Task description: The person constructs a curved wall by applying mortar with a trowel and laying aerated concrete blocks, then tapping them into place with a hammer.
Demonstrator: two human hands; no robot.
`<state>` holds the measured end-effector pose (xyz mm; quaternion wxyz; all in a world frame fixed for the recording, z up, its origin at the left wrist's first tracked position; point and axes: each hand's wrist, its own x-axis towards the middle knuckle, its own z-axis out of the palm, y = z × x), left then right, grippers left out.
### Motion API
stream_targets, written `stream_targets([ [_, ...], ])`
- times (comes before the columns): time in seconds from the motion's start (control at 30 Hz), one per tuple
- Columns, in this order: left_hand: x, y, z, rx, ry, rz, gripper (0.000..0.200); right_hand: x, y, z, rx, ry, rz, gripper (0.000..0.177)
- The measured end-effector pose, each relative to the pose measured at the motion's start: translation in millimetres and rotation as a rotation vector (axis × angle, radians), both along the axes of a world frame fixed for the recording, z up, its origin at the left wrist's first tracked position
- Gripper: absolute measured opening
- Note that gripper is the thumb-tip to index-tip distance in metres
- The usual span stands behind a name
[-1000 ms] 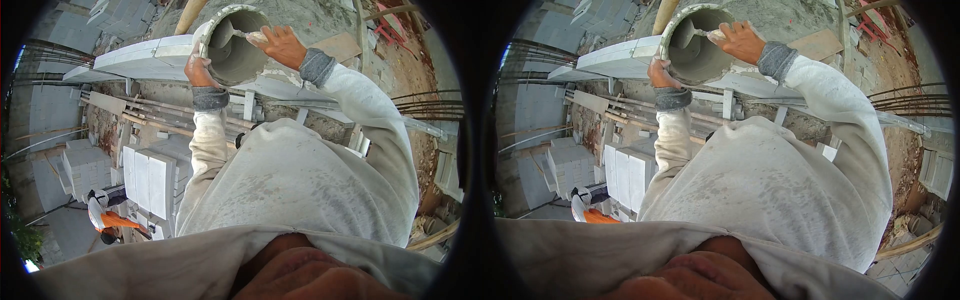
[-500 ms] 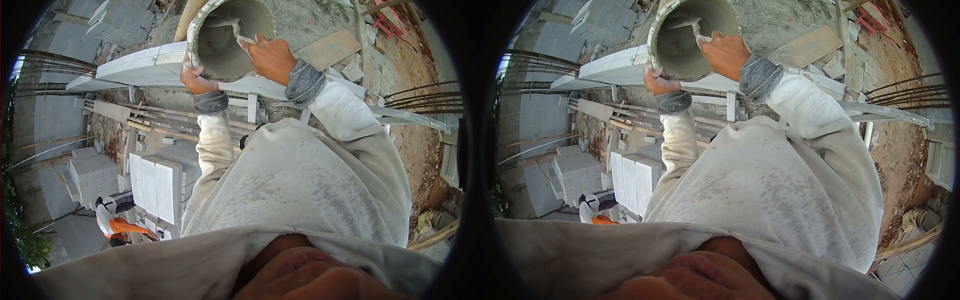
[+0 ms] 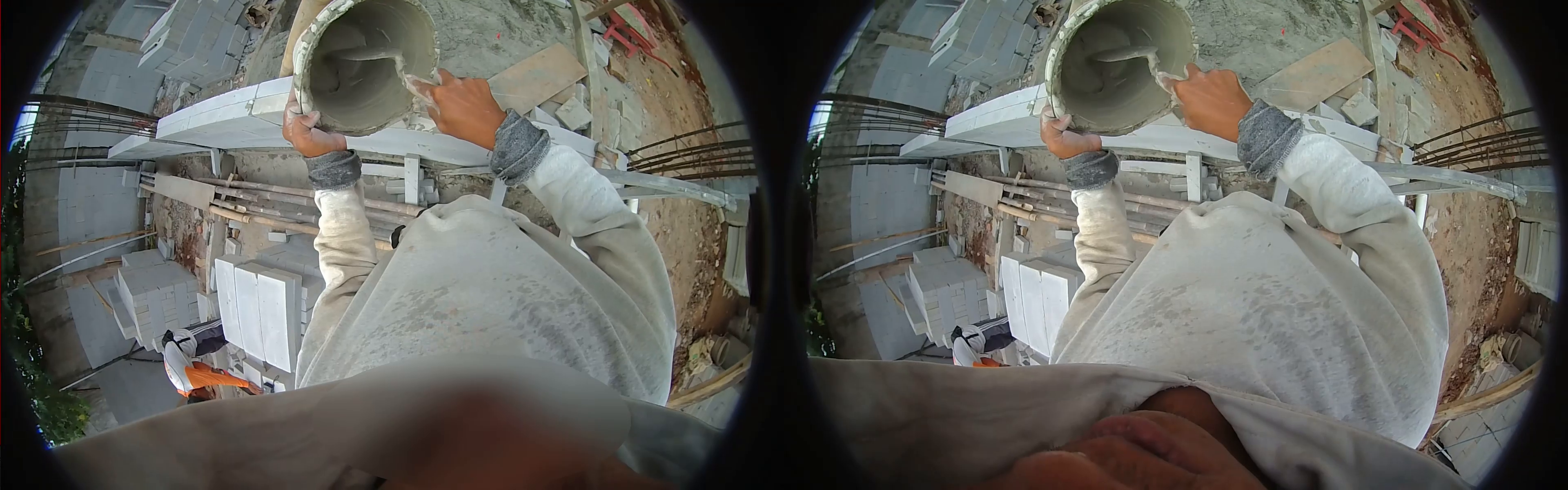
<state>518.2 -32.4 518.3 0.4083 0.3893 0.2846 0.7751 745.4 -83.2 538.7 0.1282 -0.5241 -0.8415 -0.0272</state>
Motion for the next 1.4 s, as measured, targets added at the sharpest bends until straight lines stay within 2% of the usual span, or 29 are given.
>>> stream_targets([
  [0.07, 5.6, -5.2, 4.4, 0.044, 0.094, 0.044, 0.04, -5.1, 15.2, -5.6, 0.124, 0.06, -0.115, 0.047],
  [0.17, 5.6, -4.5, -0.5, 0.08, 0.163, 0.076, 0.036, 4.2, -0.4, -19.0, 0.004, -0.058, 0.009, 0.047],
  [0.27, 15.4, -1.5, 8.7, 0.078, 0.09, -0.002, 0.035, 13.4, -3.8, -9.3, -0.076, 0.001, -0.021, 0.048],
  [0.3, 17.5, -6.5, 11.8, 0.059, 0.054, -0.042, 0.035, 12.3, -1.1, -8.2, -0.006, 0.025, -0.043, 0.051],
  [0.37, 22.2, -13.1, 14.4, 0.094, 0.182, 0.082, 0.036, 5.6, 7.9, -6.5, 0.129, 0.083, -0.09, 0.057],
  [0.4, 25.3, -12.6, 18.0, 0.124, 0.248, 0.141, 0.037, 8.4, 5.8, -6.4, 0.059, 0.052, -0.045, 0.054],
  [0.47, 33.0, -16.8, 26.5, 0.11, 0.192, 0.115, 0.041, 20.7, -5.4, -9.6, -0.089, -0.012, 0.041, 0.049],
  [0.5, 36.8, -15.8, 28.4, 0.103, 0.16, 0.1, 0.042, 24.2, -4.2, -6.2, -0.044, 0.011, -0.013, 0.048],
  [0.57, 33.2, -9.3, 28.7, 0.146, 0.291, 0.116, 0.044, 24.2, 1.7, 9.0, 0.043, 0.055, -0.119, 0.047],
  [0.63, 40.0, -12.9, 33.4, 0.195, 0.392, 0.162, 0.054, 26.3, 12.5, 29.7, 0.055, 0.008, -0.118, 0.046],
  [0.67, 44.2, -11.5, 37.6, 0.208, 0.356, 0.138, 0.053, 25.2, 19.3, 34.7, 0.069, -0.013, -0.119, 0.045],
  [0.77, 55.9, -12.2, 52.9, 0.21, 0.318, 0.06, 0.049, 21.8, 31.5, 26.0, 0.136, -0.094, 0.086, 0.044],
  [0.87, 48.2, 0.0, 54.8, 0.287, 0.426, 0.035, 0.054, 24.5, 48.6, 29.7, -0.135, -0.099, 0.23, 0.043],
  [0.93, 48.5, -7.6, 62.5, 0.251, 0.399, 0.025, 0.051, 44.9, 64.7, 47.9, -0.492, 0.195, 0.363, 0.067],
  [1.0, 50.4, -12.6, 69.7, 0.215, 0.316, 0.008, 0.05, 59.8, 82.9, 42.3, -0.744, 0.533, 0.538, 0.078],
  [1.03, 48.1, -12.4, 67.2, 0.211, 0.277, -0.021, 0.053, 64.9, 84.9, 31.1, -0.816, 0.723, 0.647, 0.077],
  [1.1, 35.9, -11.7, 52.1, 0.188, 0.302, 0.001, 0.058, 66.8, 68.6, 16.4, -1.079, 0.96, 0.381, 0.041],
  [1.13, 27.2, -10.8, 44.0, 0.182, 0.315, 0.018, 0.06, 62.2, 62.7, 7.4, -1.154, 1.09, 0.423, 0.043],
  [1.17, 23.3, -12.9, 35.9, 0.128, 0.224, -0.024, 0.056, 53.9, 59.0, -10.9, -1.233, 1.218, 0.467, 0.045],
  [1.27, 14.5, -22.1, 6.4, 0.044, 0.229, 0.194, 0.052, 24.4, 37.5, -66.1, -1.527, 1.619, 0.501, 0.05],
  [1.3, 15.2, -23.8, -1.4, 0.003, 0.164, 0.224, 0.051, 15.7, 29.5, -79.4, -1.633, 1.759, 0.477, 0.052],
  [1.37, 11.0, -31.4, -18.4, -0.094, 0.03, 0.277, 0.049, -2.8, 11.8, -95.6, -1.691, 1.89, 0.504, 0.056],
  [1.4, 1.4, -33.3, -29.3, -0.136, 0.04, 0.345, 0.048, -10.8, 3.8, -102.3, -1.715, 1.964, 0.511, 0.057],
])
